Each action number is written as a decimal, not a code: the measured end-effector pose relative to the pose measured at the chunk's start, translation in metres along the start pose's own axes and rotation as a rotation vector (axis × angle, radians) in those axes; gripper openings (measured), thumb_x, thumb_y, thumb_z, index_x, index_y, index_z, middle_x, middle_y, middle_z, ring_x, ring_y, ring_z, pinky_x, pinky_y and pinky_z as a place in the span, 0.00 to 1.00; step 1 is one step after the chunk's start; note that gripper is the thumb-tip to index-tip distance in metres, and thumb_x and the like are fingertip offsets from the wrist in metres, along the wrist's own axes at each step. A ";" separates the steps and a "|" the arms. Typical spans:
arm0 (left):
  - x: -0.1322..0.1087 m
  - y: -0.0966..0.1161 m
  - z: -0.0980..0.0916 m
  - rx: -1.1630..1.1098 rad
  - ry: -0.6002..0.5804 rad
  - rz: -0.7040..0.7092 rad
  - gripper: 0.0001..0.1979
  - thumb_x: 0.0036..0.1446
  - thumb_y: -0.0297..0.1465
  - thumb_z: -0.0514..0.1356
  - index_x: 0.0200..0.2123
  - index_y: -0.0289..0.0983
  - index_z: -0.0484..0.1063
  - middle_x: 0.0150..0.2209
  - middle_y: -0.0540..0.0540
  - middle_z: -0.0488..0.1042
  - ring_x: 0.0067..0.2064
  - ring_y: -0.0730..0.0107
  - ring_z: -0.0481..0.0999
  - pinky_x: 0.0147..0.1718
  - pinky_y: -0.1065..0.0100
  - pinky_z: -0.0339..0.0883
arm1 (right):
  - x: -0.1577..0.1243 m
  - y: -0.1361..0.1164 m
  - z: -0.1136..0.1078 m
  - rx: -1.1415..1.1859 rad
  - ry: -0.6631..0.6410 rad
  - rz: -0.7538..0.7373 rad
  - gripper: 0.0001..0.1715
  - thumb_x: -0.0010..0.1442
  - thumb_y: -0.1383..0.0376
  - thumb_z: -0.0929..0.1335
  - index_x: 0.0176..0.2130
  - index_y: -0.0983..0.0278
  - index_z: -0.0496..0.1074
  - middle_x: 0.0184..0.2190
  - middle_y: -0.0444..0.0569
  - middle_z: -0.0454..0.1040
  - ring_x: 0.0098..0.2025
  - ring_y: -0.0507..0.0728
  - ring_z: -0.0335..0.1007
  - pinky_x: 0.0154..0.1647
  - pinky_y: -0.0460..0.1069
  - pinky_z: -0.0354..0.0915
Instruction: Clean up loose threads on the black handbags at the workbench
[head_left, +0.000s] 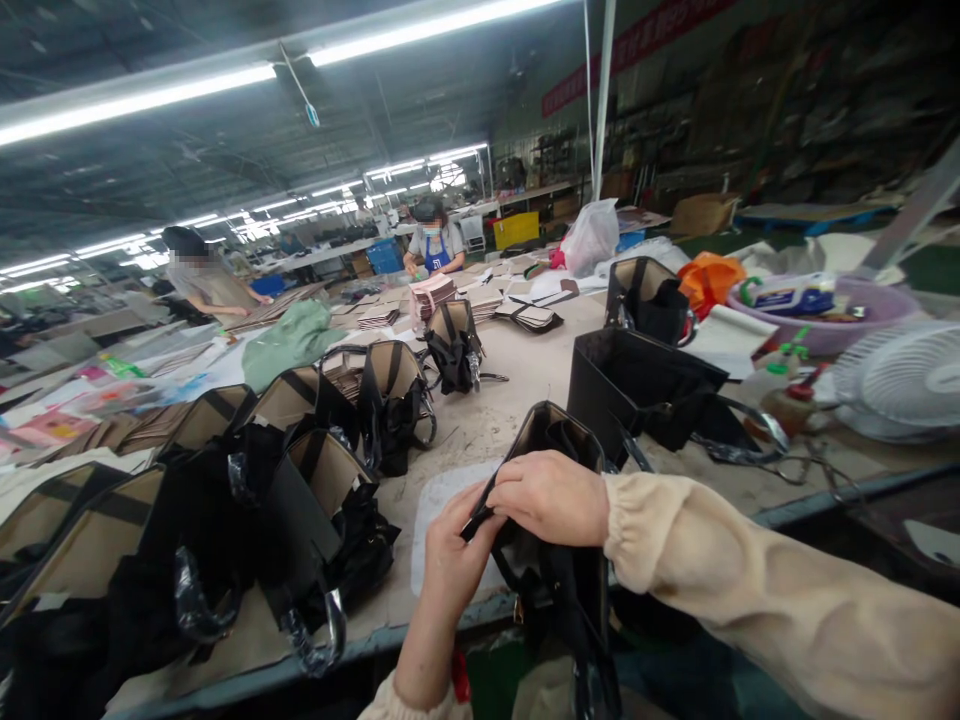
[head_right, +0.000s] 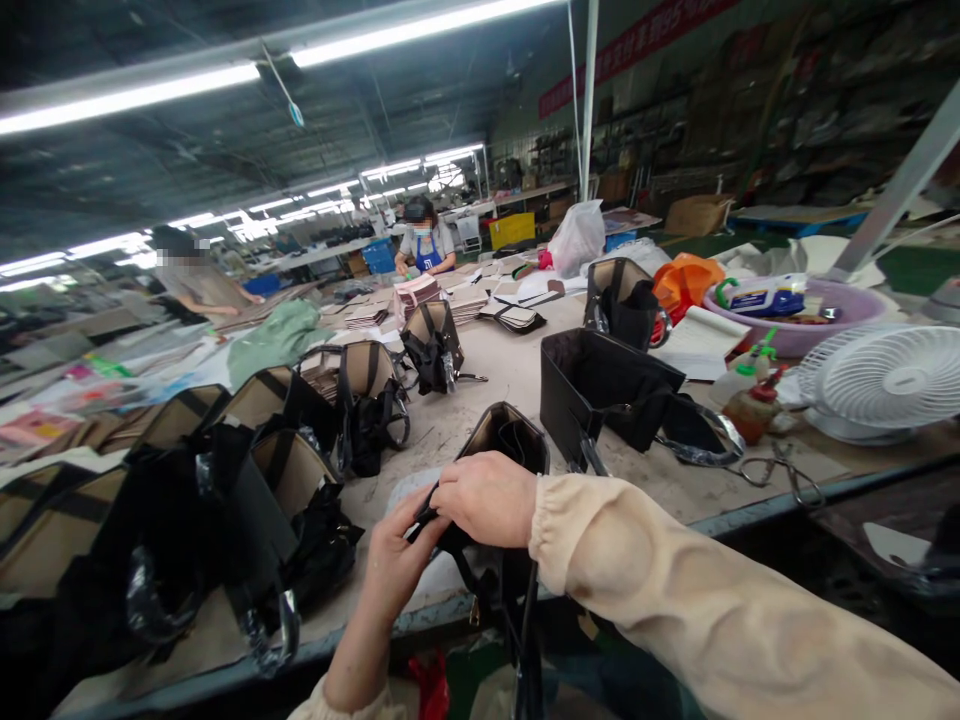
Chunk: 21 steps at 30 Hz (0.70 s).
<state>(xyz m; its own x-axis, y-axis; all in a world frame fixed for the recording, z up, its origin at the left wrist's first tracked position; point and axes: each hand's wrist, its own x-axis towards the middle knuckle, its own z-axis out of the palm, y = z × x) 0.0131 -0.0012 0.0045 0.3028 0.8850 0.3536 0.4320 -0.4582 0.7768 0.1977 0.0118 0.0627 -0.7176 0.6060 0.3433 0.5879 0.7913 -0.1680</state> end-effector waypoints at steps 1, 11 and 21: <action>-0.001 0.000 0.000 0.012 0.007 0.000 0.16 0.54 0.32 0.59 0.47 0.41 0.71 0.49 0.45 0.73 0.51 0.62 0.71 0.53 0.59 0.64 | 0.000 0.000 0.000 -0.001 0.004 0.017 0.13 0.61 0.66 0.61 0.37 0.64 0.74 0.33 0.48 0.73 0.35 0.52 0.67 0.37 0.47 0.61; -0.006 -0.001 0.001 0.074 0.146 0.008 0.12 0.53 0.33 0.60 0.42 0.39 0.75 0.45 0.44 0.76 0.46 0.61 0.75 0.49 0.58 0.70 | 0.004 -0.006 -0.005 -0.016 -0.016 0.127 0.14 0.60 0.66 0.60 0.31 0.65 0.73 0.30 0.48 0.73 0.32 0.52 0.67 0.32 0.46 0.59; -0.005 0.002 0.005 0.090 0.178 0.010 0.12 0.54 0.32 0.59 0.41 0.39 0.76 0.43 0.45 0.77 0.44 0.63 0.76 0.47 0.60 0.71 | 0.004 -0.005 -0.002 -0.069 -0.015 0.177 0.15 0.60 0.65 0.60 0.30 0.65 0.73 0.29 0.49 0.73 0.32 0.53 0.68 0.31 0.47 0.57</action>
<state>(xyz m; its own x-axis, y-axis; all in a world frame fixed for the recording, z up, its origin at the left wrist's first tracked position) 0.0167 -0.0066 0.0017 0.1557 0.8774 0.4537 0.5063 -0.4653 0.7260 0.1922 0.0100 0.0672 -0.6056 0.7369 0.3004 0.7294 0.6650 -0.1605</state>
